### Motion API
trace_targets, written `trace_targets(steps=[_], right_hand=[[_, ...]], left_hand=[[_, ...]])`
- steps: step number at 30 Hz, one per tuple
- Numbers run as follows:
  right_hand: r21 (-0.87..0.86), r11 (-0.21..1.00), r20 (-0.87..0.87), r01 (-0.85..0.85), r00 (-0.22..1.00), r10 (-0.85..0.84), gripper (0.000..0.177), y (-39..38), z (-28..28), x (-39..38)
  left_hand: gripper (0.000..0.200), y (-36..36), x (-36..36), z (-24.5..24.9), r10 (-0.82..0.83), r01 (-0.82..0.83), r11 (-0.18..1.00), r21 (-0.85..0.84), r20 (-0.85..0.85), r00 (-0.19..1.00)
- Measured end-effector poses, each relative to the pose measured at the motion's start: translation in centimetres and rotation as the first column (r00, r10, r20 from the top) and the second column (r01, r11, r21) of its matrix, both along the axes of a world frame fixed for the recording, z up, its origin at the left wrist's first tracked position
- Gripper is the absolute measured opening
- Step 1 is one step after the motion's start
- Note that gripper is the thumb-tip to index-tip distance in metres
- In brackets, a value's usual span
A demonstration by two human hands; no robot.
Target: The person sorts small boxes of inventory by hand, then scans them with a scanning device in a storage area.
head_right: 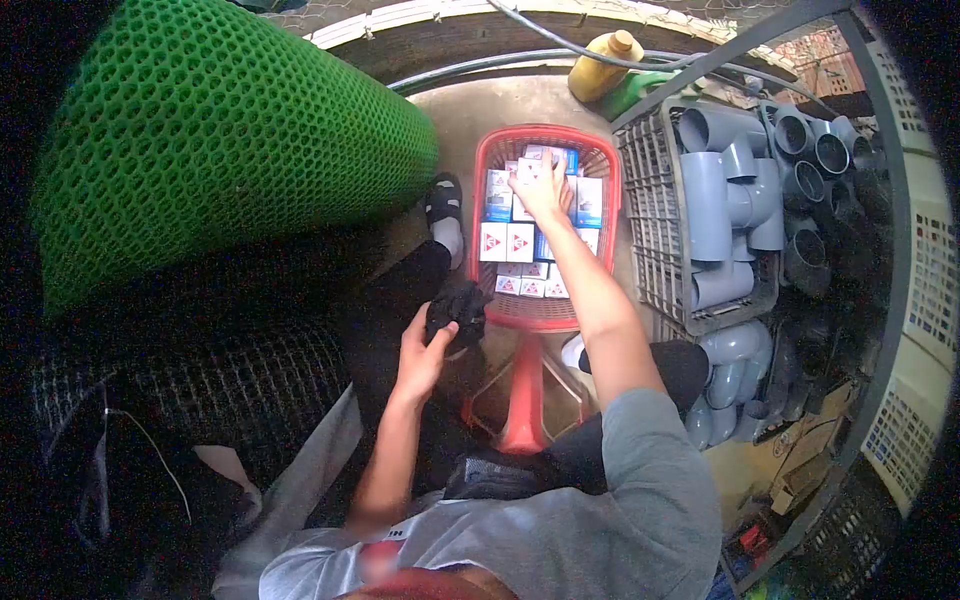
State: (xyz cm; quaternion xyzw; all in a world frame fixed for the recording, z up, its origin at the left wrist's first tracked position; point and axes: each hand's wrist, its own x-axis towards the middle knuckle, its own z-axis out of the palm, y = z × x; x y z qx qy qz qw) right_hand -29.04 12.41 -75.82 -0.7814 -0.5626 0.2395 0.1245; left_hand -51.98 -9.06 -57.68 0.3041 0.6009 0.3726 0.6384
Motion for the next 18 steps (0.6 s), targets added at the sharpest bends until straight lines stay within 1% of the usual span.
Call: trace_targets(steps=[1,2,3,6,9,10,11,13,14,16,17,18], right_hand=[[-0.015,1.000,0.006,0.011,1.000,-0.011,0.100,-0.1,-0.1,-0.7],[-0.030,0.999,0.038,-0.018,0.999,0.020,0.101,-0.1,-0.1,-1.2],[-0.038,0.999,0.032,-0.019,0.999,0.021,0.101,-0.4,-0.1,-1.5],[-0.133,0.991,0.067,-0.022,0.997,0.031,0.106,-0.8,1.5,-1.1],[-0.157,0.987,0.050,0.019,0.999,-0.011,0.109,-0.9,2.2,-0.2],[-0.204,0.979,0.057,-0.003,0.998,0.015,0.108,-0.7,2.3,-0.1],[-0.200,0.980,0.056,-0.003,0.998,0.014,0.108,-0.3,1.8,-0.1],[-0.261,0.960,0.139,-0.101,0.980,0.141,0.106,0.2,-0.5,0.3],[-0.256,0.962,0.138,-0.098,0.981,0.137,0.106,0.3,-0.8,0.4],[-0.297,0.955,0.075,-0.015,0.996,0.039,0.106,0.6,-1.3,0.4],[-0.291,0.957,0.068,-0.013,0.997,0.034,0.106,0.4,-0.5,0.4],[-0.238,0.971,0.000,0.015,1.000,-0.016,0.107,0.0,0.3,0.5]], left_hand=[[0.029,0.0,0.0,-0.1,-0.022,0.023,1.000,0.014,-0.023,0.999],[0.029,0.0,-0.1,-0.1,-0.055,0.056,0.998,0.016,-0.053,0.997],[0.030,-0.1,-0.2,0.0,-0.087,0.088,0.996,0.015,-0.081,0.993],[0.031,-0.1,-0.3,0.1,-0.101,0.101,0.995,-0.004,-0.080,0.992],[0.031,-0.1,-0.2,0.4,-0.109,0.111,0.994,0.023,-0.098,0.989],[0.031,-0.2,-0.2,0.3,-0.106,0.109,0.994,0.027,-0.101,0.989],[0.031,-0.2,-0.1,0.1,-0.116,0.120,0.992,0.035,-0.103,0.988],[0.030,-0.4,0.1,-0.1,-0.132,0.138,0.989,0.048,-0.106,0.986],[0.030,-0.4,0.1,-0.1,-0.129,0.134,0.990,0.043,-0.103,0.986],[0.030,-0.3,0.0,-0.1,-0.133,0.139,0.989,0.043,-0.109,0.985],[0.030,-0.3,0.0,-0.2,-0.117,0.123,0.991,0.046,-0.104,0.988],[0.030,-0.3,0.0,-0.2,-0.100,0.105,0.993,0.048,-0.097,0.990]])
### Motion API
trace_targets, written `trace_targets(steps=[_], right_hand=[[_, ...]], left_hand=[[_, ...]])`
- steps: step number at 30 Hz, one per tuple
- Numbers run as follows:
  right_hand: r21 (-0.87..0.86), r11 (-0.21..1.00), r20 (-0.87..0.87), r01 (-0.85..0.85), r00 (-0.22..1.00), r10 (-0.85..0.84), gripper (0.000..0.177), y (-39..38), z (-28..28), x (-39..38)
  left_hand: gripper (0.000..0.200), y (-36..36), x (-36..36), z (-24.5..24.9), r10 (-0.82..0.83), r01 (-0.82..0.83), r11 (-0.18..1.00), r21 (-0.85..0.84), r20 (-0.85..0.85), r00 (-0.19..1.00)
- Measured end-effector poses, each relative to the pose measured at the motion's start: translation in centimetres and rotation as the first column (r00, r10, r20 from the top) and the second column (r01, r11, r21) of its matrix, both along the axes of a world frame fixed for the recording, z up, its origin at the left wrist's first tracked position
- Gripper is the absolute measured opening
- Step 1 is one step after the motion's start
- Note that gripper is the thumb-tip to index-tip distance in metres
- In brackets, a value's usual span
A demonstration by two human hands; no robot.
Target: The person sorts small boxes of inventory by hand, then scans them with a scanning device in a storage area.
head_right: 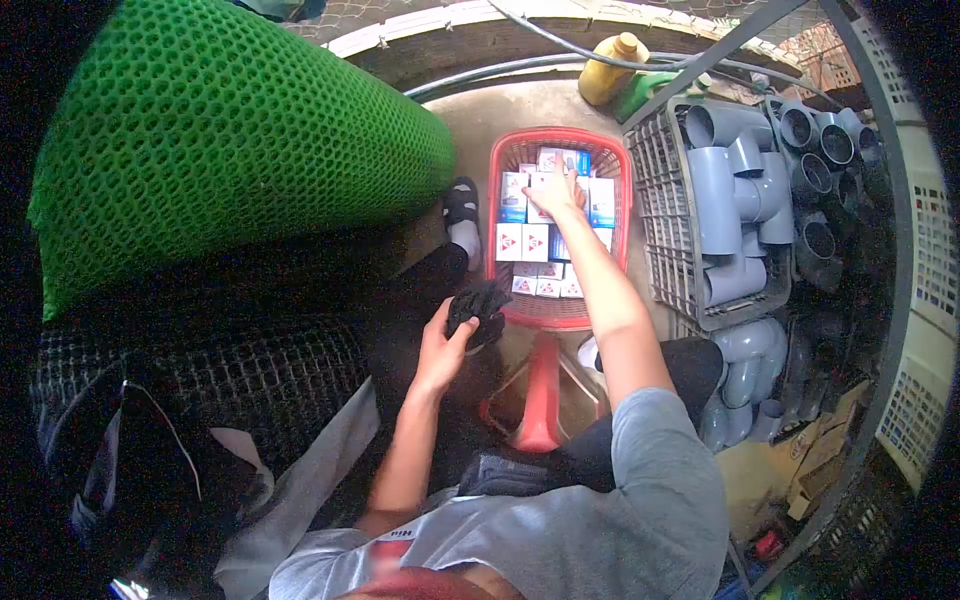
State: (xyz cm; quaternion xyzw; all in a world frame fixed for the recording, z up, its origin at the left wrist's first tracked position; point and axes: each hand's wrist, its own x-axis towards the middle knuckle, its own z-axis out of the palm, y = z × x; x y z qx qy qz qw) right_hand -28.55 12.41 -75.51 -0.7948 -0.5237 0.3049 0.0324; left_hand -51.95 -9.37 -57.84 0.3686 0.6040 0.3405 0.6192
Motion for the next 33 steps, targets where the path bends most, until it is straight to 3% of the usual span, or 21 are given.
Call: trace_targets(steps=[5,7,10,13,15,16,17,19,20,21,22,24,25,27,28,29,30,33], right_hand=[[0.129,0.988,-0.094,0.081,0.993,-0.069,0.109,-4.0,3.6,1.2],[0.214,0.970,-0.068,0.115,0.992,-0.102,0.103,-7.2,0.4,2.7],[0.372,0.928,-0.250,-0.026,0.960,0.127,0.093,-12.7,-2.0,5.6],[0.310,0.951,-0.487,-0.024,0.855,0.180,0.072,-18.8,3.8,6.6],[0.100,0.991,-0.420,0.091,0.906,-0.041,0.063,-20.9,16.6,6.2],[0.276,0.951,-0.420,0.138,0.908,-0.010,0.057,-21.7,20.9,6.8],[0.443,0.878,-0.411,0.180,0.912,0.020,0.051,-22.5,24.7,7.7],[0.847,0.529,-0.145,0.056,0.981,0.128,0.035,-23.6,33.9,10.6],[0.921,0.380,0.057,-0.089,0.994,0.096,0.030,-24.7,39.7,12.2],[0.957,0.265,0.118,-0.121,0.993,0.028,0.027,-26.3,45.4,13.2],[0.960,0.080,0.274,-0.268,0.958,-0.084,0.025,-27.5,50.1,14.2],[0.907,-0.200,0.311,-0.370,0.911,-0.271,0.015,-28.8,56.2,17.6],[0.814,-0.025,0.508,-0.580,0.732,-0.455,0.018,-30.1,60.6,18.3],[0.835,0.034,0.492,-0.550,0.717,-0.494,0.021,-30.2,66.1,20.5],[0.866,0.094,0.466,-0.490,0.727,-0.504,0.022,-29.8,68.1,21.7],[0.899,0.121,0.431,-0.422,0.795,-0.427,0.028,-28.8,70.0,23.6],[0.921,0.156,0.389,-0.356,0.854,-0.345,0.036,-27.3,72.1,25.8],[0.813,0.357,0.538,-0.460,0.828,-0.158,0.029,-19.5,76.0,33.9]], left_hand=[[0.029,-0.2,0.3,0.2,-0.012,0.012,1.000,0.018,-0.022,1.000],[0.029,-0.5,0.4,0.1,-0.029,0.030,0.999,0.019,-0.027,0.999],[0.031,-0.4,0.3,0.1,-0.023,0.023,0.999,0.036,-0.007,1.000],[0.031,-0.5,0.4,0.6,0.001,-0.001,1.000,0.019,0.025,1.000],[0.033,-0.6,0.2,0.8,0.044,-0.039,0.999,-0.038,0.134,0.990],[0.033,-0.5,0.1,1.0,0.077,-0.062,0.995,-0.078,0.213,0.974],[0.036,-0.5,-0.2,1.3,0.116,-0.080,0.988,-0.131,0.299,0.947],[0.042,-0.2,-1.1,1.7,0.110,-0.064,0.988,-0.141,0.347,0.931],[0.044,0.3,-0.9,3.5,0.115,-0.078,0.989,-0.126,0.321,0.940],[0.046,0.5,-1.1,5.2,0.123,-0.093,0.989,-0.114,0.291,0.949],[0.046,1.2,-2.1,4.1,0.068,-0.047,0.997,-0.063,0.378,0.923],[0.042,2.2,-2.7,3.4,0.058,-0.071,0.997,0.019,0.389,0.919],[0.038,2.6,-2.9,2.7,0.065,-0.089,0.995,0.039,0.419,0.906],[0.038,3.1,-2.5,1.2,0.112,-0.131,0.991,0.010,0.461,0.880],[0.036,2.9,-1.9,1.7,0.109,-0.133,0.989,0.064,0.298,0.948],[0.034,2.6,-1.4,1.9,0.117,-0.132,0.985,0.114,0.128,0.985],[0.029,2.5,-1.5,0.9,0.032,-0.062,0.984,0.168,0.177,0.984],[0.027,1.8,-1.4,-0.7,-0.045,0.028,0.975,0.222,0.069,0.997]])
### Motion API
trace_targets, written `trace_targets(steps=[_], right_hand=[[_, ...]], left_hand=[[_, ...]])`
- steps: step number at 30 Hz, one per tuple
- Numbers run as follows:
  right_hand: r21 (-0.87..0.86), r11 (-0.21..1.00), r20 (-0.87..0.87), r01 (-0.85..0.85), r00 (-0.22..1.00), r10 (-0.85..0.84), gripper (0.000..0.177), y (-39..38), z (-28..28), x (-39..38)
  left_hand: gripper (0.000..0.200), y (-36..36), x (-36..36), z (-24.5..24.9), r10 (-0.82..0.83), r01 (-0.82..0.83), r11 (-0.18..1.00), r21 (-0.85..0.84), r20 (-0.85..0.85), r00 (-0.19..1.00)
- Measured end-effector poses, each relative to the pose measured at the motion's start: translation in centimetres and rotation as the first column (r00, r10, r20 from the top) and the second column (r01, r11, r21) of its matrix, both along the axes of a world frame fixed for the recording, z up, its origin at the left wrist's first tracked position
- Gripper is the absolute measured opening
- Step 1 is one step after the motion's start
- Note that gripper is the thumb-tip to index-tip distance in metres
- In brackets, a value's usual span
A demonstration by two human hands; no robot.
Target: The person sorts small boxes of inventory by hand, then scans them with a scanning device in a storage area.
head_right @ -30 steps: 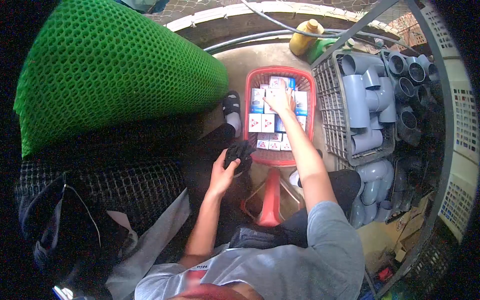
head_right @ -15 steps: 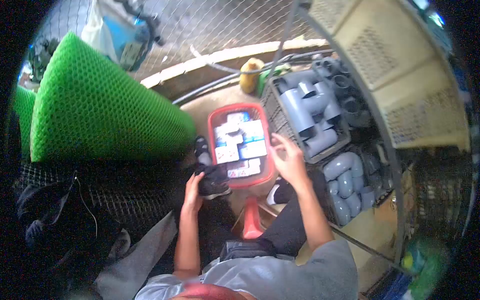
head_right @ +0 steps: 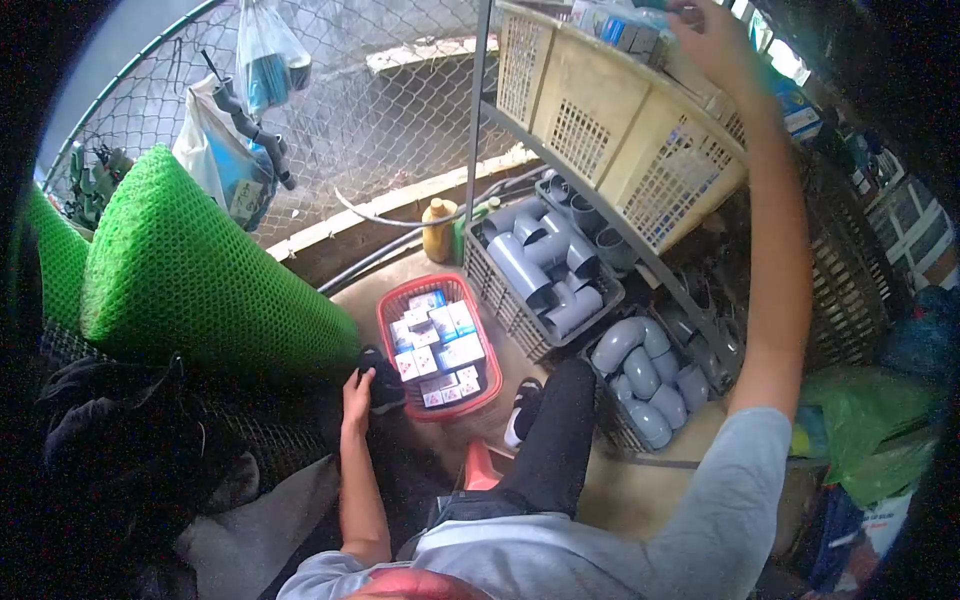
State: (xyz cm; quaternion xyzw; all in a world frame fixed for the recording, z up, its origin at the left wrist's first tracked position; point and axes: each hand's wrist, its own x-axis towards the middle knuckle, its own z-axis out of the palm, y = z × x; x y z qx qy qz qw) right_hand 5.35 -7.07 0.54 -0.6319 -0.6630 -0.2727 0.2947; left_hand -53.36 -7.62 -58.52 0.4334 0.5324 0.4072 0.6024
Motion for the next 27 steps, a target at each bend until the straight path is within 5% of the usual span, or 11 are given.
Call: trace_targets(steps=[3,6,8,9,15,20,24,26,27], right_hand=[[-0.130,0.982,0.193,0.138,0.975,-0.111,0.039,9.7,1.2,6.6],[-0.308,0.919,0.094,0.247,0.969,-0.229,0.051,14.9,1.8,4.7],[-0.344,0.829,-0.134,0.441,0.851,-0.508,0.059,17.8,0.2,3.9],[-0.322,0.803,-0.024,0.502,0.843,-0.537,0.062,20.4,-0.5,5.6],[-0.566,0.707,0.204,0.424,0.903,-0.379,0.067,27.3,-1.1,12.7],[-0.295,0.700,0.234,0.650,0.759,-0.607,0.085,24.4,-1.2,7.5],[-0.383,0.675,0.337,0.631,0.776,-0.534,0.083,25.2,-0.1,7.0],[-0.098,0.811,0.383,0.576,0.774,-0.504,0.090,25.0,0.7,7.3],[0.041,0.879,0.258,0.475,0.845,-0.468,0.091,24.3,1.5,6.0]], left_hand=[[0.031,-0.1,-0.2,-0.3,-0.028,0.040,0.997,0.065,-0.169,0.985],[0.035,0.3,-0.6,1.1,-0.022,0.021,1.000,-0.009,-0.134,0.991],[0.039,0.5,-0.8,1.2,-0.011,0.005,0.995,-0.101,-0.062,0.998],[0.037,0.6,-0.8,1.1,0.042,-0.046,0.997,-0.064,-0.076,0.996],[0.037,1.7,-1.2,1.0,0.099,-0.105,0.993,-0.058,-0.106,0.989],[0.034,2.1,-1.2,-0.4,0.056,-0.058,0.994,-0.092,-0.030,0.998],[0.038,1.6,-1.3,1.2,0.068,-0.072,0.995,-0.067,-0.059,0.996],[0.037,1.5,-1.6,1.3,0.128,-0.124,0.985,-0.122,0.027,0.991],[0.036,1.4,-1.7,1.5,0.176,-0.156,0.974,-0.163,0.116,0.977]])
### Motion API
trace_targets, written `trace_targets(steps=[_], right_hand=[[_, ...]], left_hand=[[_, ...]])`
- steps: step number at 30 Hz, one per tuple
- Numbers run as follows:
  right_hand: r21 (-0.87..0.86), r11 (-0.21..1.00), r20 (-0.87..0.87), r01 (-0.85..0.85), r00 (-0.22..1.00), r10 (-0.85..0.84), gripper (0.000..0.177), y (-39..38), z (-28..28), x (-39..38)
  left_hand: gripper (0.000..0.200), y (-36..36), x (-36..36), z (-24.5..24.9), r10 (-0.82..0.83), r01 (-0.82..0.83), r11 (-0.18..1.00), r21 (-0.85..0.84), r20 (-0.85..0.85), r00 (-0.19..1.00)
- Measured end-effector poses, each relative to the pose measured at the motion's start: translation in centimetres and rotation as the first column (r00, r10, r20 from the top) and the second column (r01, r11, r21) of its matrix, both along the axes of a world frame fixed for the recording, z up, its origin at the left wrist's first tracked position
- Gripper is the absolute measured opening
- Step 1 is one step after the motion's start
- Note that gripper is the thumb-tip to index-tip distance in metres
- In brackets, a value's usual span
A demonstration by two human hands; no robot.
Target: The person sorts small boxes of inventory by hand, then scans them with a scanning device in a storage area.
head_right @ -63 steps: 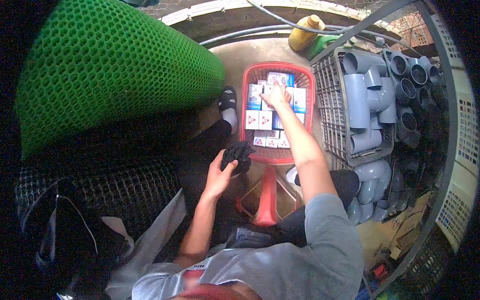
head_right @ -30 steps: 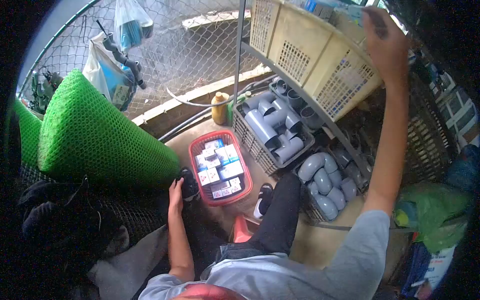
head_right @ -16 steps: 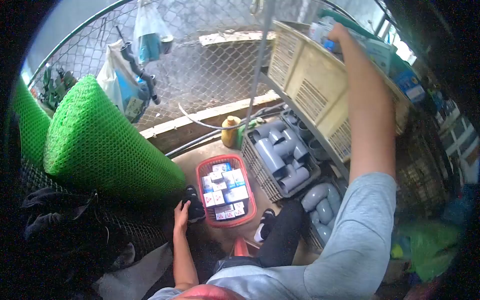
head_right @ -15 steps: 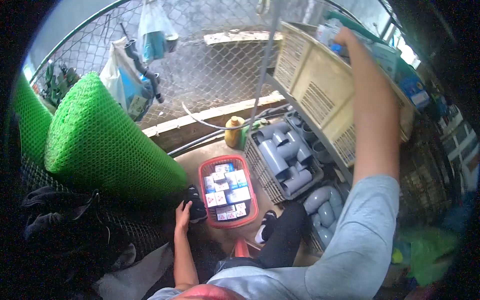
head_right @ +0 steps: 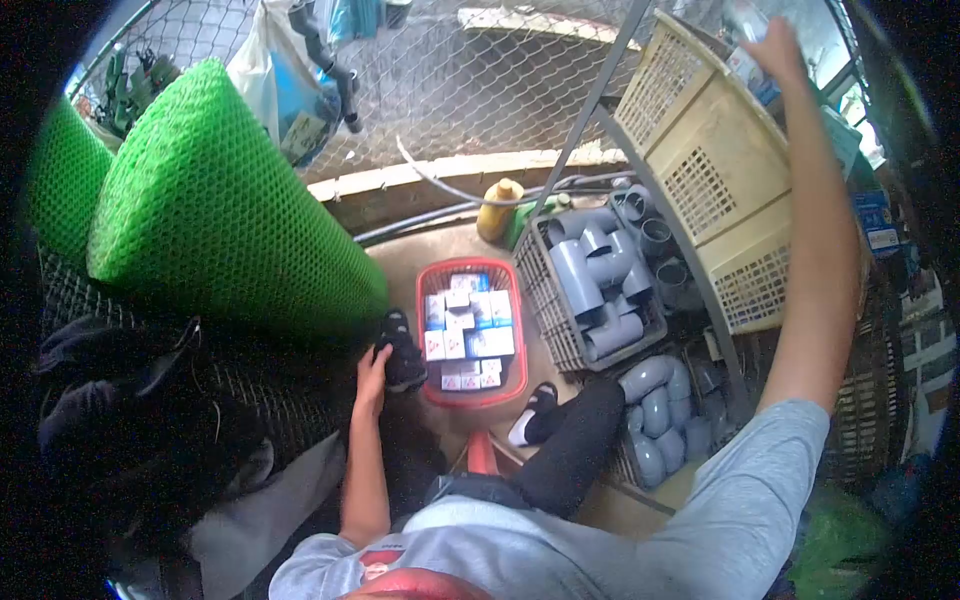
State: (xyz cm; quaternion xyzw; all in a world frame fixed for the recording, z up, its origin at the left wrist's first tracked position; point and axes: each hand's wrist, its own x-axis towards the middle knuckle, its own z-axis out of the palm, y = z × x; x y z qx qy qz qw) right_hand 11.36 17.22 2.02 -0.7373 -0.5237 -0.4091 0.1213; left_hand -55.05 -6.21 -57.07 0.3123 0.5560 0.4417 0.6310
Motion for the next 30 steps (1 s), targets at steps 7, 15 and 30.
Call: trace_targets(steps=[7,15,30], right_hand=[[0.624,0.617,-0.489,-0.479,0.376,0.787,0.068,-16.1,-7.7,-17.5],[0.583,0.777,-0.427,-0.237,-0.903,0.045,0.060,-33.0,-40.0,-40.1],[0.693,0.721,-0.390,0.022,-0.829,0.400,0.055,-40.0,-45.6,-41.3]], left_hand=[[0.043,-1.7,0.2,7.2,0.170,-0.208,0.977,0.049,0.410,0.896],[0.040,-7.8,5.3,19.0,-0.086,0.161,0.832,0.531,-0.163,0.983],[0.042,-13.5,13.2,17.4,-0.258,0.427,0.604,0.673,-0.341,0.904]])
